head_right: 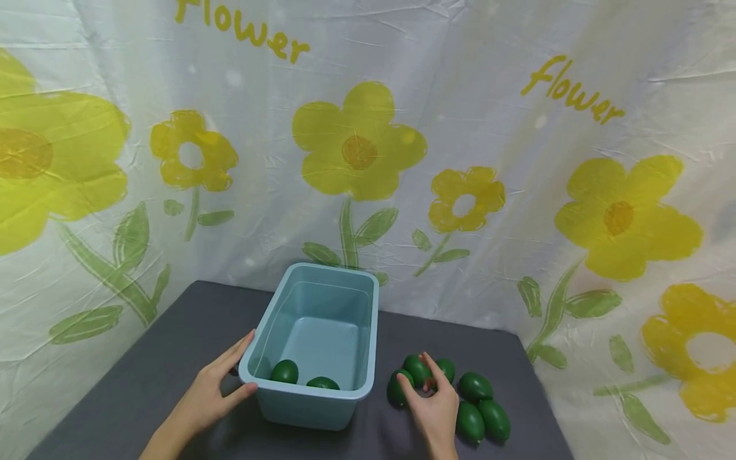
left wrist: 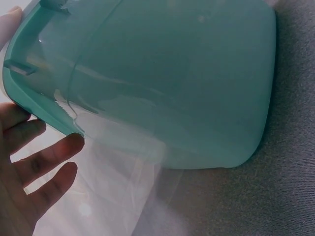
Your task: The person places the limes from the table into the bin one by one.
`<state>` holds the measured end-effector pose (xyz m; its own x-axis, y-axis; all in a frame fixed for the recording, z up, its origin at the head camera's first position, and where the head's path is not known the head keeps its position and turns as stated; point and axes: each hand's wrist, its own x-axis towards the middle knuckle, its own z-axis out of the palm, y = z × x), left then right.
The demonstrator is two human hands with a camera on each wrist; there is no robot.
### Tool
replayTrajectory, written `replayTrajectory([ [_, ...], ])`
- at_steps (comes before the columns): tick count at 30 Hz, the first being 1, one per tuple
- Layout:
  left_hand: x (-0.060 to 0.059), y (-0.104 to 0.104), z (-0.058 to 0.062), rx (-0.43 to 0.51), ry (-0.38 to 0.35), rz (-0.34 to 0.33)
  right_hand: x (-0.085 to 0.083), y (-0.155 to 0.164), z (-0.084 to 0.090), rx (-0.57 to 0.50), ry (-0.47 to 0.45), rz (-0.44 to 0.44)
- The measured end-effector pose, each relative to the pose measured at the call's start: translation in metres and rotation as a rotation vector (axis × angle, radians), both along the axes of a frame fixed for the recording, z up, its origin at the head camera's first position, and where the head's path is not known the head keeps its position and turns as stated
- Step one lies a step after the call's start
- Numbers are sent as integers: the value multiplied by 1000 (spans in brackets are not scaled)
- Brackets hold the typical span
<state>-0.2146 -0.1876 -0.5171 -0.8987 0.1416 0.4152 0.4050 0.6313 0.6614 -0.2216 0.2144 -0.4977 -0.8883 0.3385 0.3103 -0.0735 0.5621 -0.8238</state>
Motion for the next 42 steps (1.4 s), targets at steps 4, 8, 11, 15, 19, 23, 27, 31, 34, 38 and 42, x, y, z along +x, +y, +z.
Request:
replayTrajectory([
  [4, 0, 0, -1, 4, -12, 1, 2, 7, -9, -2, -44, -26],
  [8, 0, 0, -1, 4, -15, 0, 4, 10, -19, 15, -67, -40],
  [11, 0, -1, -1, 3, -12, 0, 6, 11, -26, 23, -81, -44],
  [15, 1, -2, -1, 3, -10, 5, 9, 9, -33, 9, -134, -38],
  [19, 1, -1, -1, 7, -6, 8, 11, 11, -39, 7, -175, -34],
  [23, -1, 3, -3, 16, -10, -8, 12, 16, -44, 47, -194, -59],
  [27, -2, 5, -3, 24, -8, -9, 11, 19, -50, 105, -207, -62],
  [31, -1, 4, -4, 13, 5, 1, 9, 18, -58, 160, -197, -54],
  [34, 0, 3, -4, 3, 14, 7, 7, 17, -65, 190, -193, -46],
  [38, 1, 2, -4, 1, 21, 11, 4, 16, -74, 260, -186, -19],
  [42, 0, 2, -3, 2, 23, 12, 1, 16, -77, 348, -168, 25],
])
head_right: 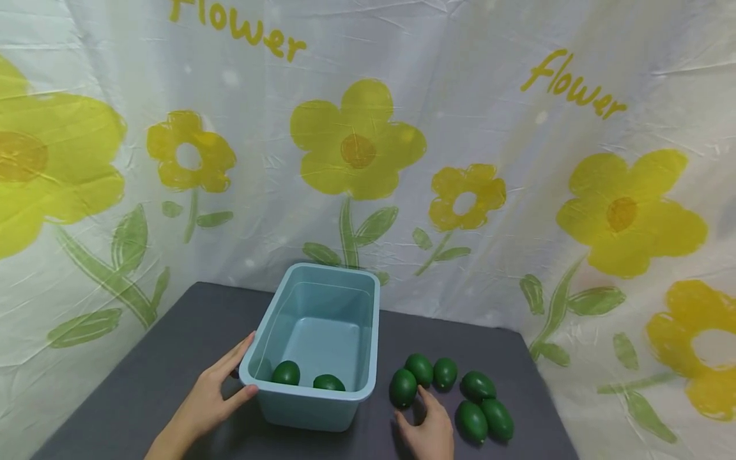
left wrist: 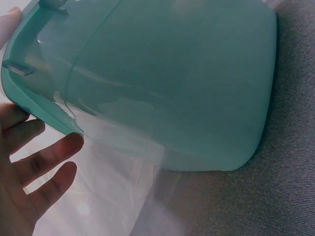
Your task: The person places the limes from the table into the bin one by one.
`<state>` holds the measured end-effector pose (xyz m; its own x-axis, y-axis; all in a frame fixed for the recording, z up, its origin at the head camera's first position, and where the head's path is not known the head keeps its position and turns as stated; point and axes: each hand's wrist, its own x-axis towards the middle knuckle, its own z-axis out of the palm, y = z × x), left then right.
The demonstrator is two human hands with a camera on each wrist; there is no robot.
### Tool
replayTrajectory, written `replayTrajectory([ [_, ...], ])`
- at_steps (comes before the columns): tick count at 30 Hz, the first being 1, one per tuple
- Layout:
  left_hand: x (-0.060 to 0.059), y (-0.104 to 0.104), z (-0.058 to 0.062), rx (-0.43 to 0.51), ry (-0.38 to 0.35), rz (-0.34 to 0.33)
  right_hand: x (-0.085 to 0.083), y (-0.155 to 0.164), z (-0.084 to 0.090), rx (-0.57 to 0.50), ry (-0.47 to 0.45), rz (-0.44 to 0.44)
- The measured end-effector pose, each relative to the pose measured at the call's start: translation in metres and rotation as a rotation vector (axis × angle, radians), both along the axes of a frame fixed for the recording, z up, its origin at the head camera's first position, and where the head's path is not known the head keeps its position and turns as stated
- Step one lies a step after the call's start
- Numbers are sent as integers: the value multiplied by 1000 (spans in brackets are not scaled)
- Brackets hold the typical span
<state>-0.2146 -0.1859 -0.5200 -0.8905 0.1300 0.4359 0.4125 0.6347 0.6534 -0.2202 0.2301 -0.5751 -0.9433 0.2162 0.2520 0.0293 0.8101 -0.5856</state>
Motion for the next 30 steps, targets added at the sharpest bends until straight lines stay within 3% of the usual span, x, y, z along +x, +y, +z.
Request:
replayTrajectory([
  [8, 0, 0, 1, -1, 7, 4, -4, -6, -1, 61, 10, 26],
  [16, 1, 0, 5, -2, -7, 2, -19, -10, -9, 129, 93, 41],
  [30, 2, 0, 5, -24, 1, 7, -24, -14, -13, 167, 206, 37],
])
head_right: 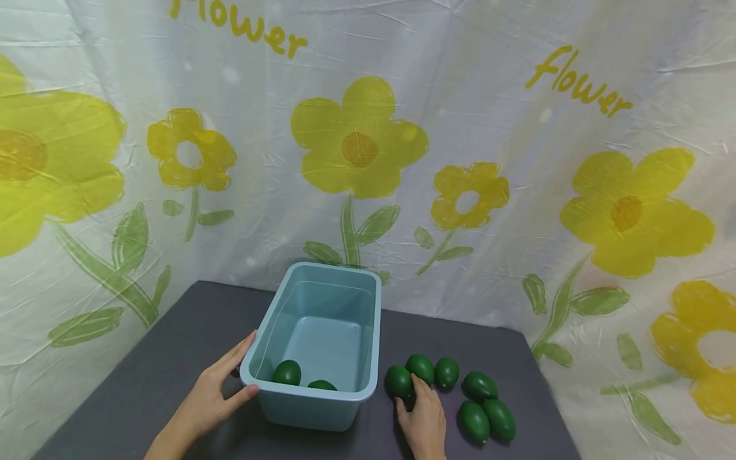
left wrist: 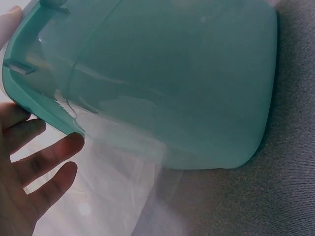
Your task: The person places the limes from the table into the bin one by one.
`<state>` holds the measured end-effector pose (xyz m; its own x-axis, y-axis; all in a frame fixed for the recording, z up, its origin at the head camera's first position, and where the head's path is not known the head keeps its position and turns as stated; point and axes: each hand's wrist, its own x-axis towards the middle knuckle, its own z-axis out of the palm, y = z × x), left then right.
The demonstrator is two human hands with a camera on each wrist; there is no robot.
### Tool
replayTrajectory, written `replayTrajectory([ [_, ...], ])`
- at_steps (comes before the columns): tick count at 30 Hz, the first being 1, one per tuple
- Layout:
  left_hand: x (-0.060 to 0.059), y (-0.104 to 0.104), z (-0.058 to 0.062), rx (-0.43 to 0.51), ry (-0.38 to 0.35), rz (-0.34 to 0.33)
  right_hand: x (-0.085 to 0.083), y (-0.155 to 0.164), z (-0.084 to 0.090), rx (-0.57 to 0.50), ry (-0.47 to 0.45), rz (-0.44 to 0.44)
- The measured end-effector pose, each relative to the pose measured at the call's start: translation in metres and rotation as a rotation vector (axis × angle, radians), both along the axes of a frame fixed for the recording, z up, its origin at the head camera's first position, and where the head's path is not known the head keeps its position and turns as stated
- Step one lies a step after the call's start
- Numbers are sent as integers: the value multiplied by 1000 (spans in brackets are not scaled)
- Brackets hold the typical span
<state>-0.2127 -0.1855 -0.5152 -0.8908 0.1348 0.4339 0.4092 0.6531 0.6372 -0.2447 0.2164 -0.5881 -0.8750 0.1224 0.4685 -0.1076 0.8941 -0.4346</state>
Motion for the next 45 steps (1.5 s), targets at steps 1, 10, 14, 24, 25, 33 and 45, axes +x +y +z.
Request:
replayTrajectory([
  [1, 0, 0, 0, -1, 1, -1, 0, 0, -1, -1, 1, 1],
  [10, 0, 0, -1, -4, 7, -4, 2, 2, -1, -44, 3, 10],
  [14, 1, 1, -1, -6, 16, -1, 5, 2, 2, -125, -7, -9],
  [24, 1, 2, -2, -8, 32, 14, 9, 3, 11, -348, -127, -86],
  [25, 2, 2, -2, -8, 32, 14, 10, 4, 13, -381, -149, -91],
  [33, 2, 2, -3, -20, 43, 20, 14, 7, 26, -577, -223, -135],
  [45, 1, 0, -2, -10, 18, 13, 11, 4, 52, -776, -177, -100],
])
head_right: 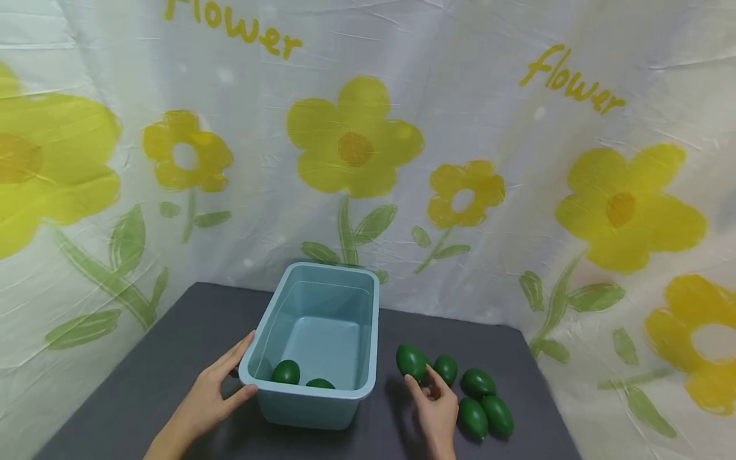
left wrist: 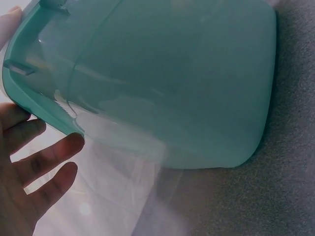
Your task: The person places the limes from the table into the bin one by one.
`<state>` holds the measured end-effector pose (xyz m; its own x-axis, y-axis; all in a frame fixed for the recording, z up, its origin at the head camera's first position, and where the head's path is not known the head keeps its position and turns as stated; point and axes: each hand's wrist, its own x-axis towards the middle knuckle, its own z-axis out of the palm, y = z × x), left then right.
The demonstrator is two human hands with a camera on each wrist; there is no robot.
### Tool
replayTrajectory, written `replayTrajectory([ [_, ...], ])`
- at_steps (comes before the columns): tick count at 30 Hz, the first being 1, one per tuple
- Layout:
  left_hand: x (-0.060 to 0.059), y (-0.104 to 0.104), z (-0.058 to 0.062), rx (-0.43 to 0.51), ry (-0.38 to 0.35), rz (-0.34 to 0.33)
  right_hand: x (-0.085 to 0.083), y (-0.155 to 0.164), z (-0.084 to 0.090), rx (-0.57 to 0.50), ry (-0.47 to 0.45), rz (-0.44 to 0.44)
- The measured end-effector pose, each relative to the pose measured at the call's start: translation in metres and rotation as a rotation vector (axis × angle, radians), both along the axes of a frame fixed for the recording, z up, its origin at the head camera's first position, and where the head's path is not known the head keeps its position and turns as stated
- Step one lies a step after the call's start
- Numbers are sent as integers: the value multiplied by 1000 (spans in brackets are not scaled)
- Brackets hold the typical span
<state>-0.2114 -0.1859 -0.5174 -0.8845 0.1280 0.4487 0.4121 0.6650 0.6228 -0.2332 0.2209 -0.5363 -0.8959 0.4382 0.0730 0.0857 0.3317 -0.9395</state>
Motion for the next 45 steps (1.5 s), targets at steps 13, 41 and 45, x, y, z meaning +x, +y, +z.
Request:
replayTrajectory([
  [13, -1, 0, -1, -6, -11, -9, 1, -1, 21, -19, 10, 5],
  [41, 0, 1, 1, 12, -16, -4, -5, -21, 48, -95, 145, 36],
  [45, 0, 2, 2, 6, -4, 2, -7, -27, 52, -97, 167, 30],
])
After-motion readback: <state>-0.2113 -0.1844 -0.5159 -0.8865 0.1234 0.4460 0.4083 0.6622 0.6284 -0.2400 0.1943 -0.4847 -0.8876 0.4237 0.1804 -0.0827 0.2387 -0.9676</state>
